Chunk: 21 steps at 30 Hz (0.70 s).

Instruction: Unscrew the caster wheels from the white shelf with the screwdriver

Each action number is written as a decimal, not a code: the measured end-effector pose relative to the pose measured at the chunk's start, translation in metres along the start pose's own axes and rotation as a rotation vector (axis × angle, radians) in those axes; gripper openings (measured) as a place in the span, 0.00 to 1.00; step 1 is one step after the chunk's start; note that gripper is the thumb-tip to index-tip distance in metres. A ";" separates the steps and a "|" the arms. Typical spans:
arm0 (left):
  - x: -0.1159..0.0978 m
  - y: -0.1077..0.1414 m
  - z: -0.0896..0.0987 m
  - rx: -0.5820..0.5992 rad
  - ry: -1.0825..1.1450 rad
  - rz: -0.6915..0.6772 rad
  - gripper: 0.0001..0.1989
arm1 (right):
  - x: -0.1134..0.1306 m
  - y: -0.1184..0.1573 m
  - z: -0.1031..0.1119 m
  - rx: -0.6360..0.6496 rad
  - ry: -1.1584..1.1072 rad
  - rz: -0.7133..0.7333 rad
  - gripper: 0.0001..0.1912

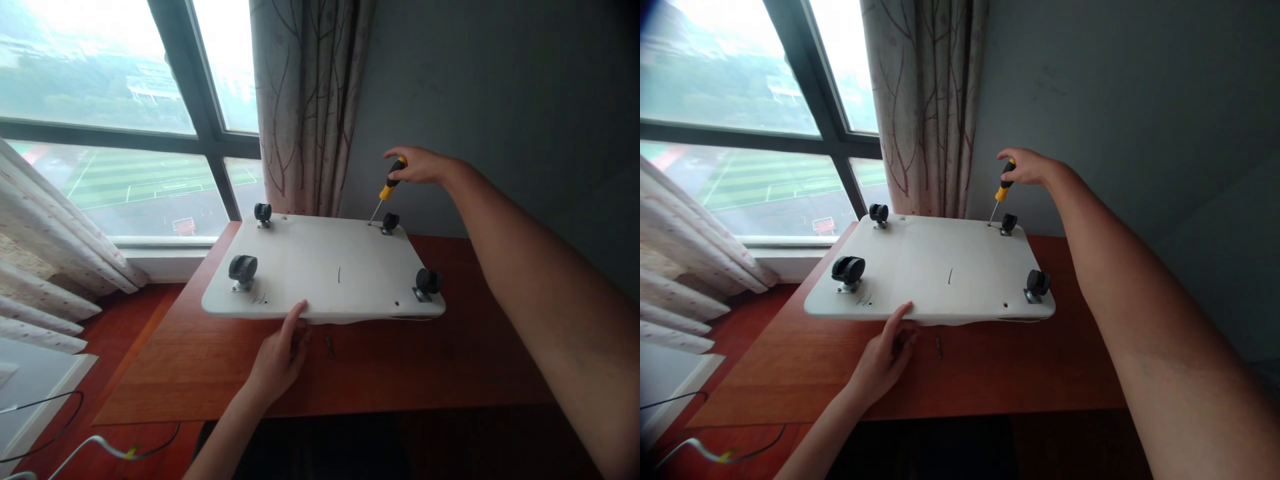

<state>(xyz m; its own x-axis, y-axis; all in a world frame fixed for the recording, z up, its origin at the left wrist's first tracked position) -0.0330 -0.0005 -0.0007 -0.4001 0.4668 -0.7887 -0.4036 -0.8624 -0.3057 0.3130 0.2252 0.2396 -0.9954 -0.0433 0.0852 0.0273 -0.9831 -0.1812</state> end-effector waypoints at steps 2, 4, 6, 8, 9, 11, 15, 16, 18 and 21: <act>0.000 0.000 0.000 0.002 -0.001 -0.003 0.32 | 0.005 0.001 -0.001 0.034 -0.069 -0.033 0.33; -0.001 0.000 0.000 0.003 -0.004 -0.004 0.32 | 0.008 0.000 -0.001 0.013 -0.051 -0.098 0.29; -0.001 0.000 0.000 0.009 -0.004 -0.001 0.32 | 0.011 -0.002 0.000 -0.050 0.051 -0.167 0.24; -0.001 0.000 0.000 0.012 -0.003 0.000 0.32 | 0.013 -0.005 0.002 -0.083 0.163 -0.218 0.25; -0.001 0.000 0.000 0.013 -0.004 -0.002 0.32 | 0.014 -0.007 0.002 -0.081 0.204 -0.242 0.26; -0.001 0.001 0.000 0.015 -0.010 -0.003 0.33 | 0.014 -0.009 0.002 -0.056 0.237 -0.278 0.24; -0.001 0.001 -0.001 0.024 -0.013 -0.002 0.34 | 0.019 -0.014 0.001 -0.035 0.209 -0.142 0.20; -0.001 0.001 -0.001 0.025 -0.012 -0.003 0.34 | 0.021 -0.015 0.001 -0.023 0.191 -0.104 0.23; -0.002 0.002 -0.001 0.029 -0.013 -0.005 0.34 | 0.020 -0.014 -0.001 0.006 0.145 -0.110 0.31; -0.002 0.002 -0.001 0.030 -0.018 -0.006 0.34 | 0.016 -0.010 -0.001 -0.058 0.147 -0.218 0.28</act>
<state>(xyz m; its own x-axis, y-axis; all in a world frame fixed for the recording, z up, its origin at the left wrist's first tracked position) -0.0324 -0.0031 0.0001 -0.4119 0.4756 -0.7773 -0.4306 -0.8533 -0.2939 0.2968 0.2343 0.2413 -0.9800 0.1985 -0.0146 -0.1899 -0.9544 -0.2302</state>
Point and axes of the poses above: each hand's wrist, its own y-axis away from the middle knuckle, its own z-axis out of the back of the hand, x = y × z, the point moved 5 cm from there along -y, towards the middle knuckle, and after that the axes turned 6 degrees about y, right-handed, at the moved point
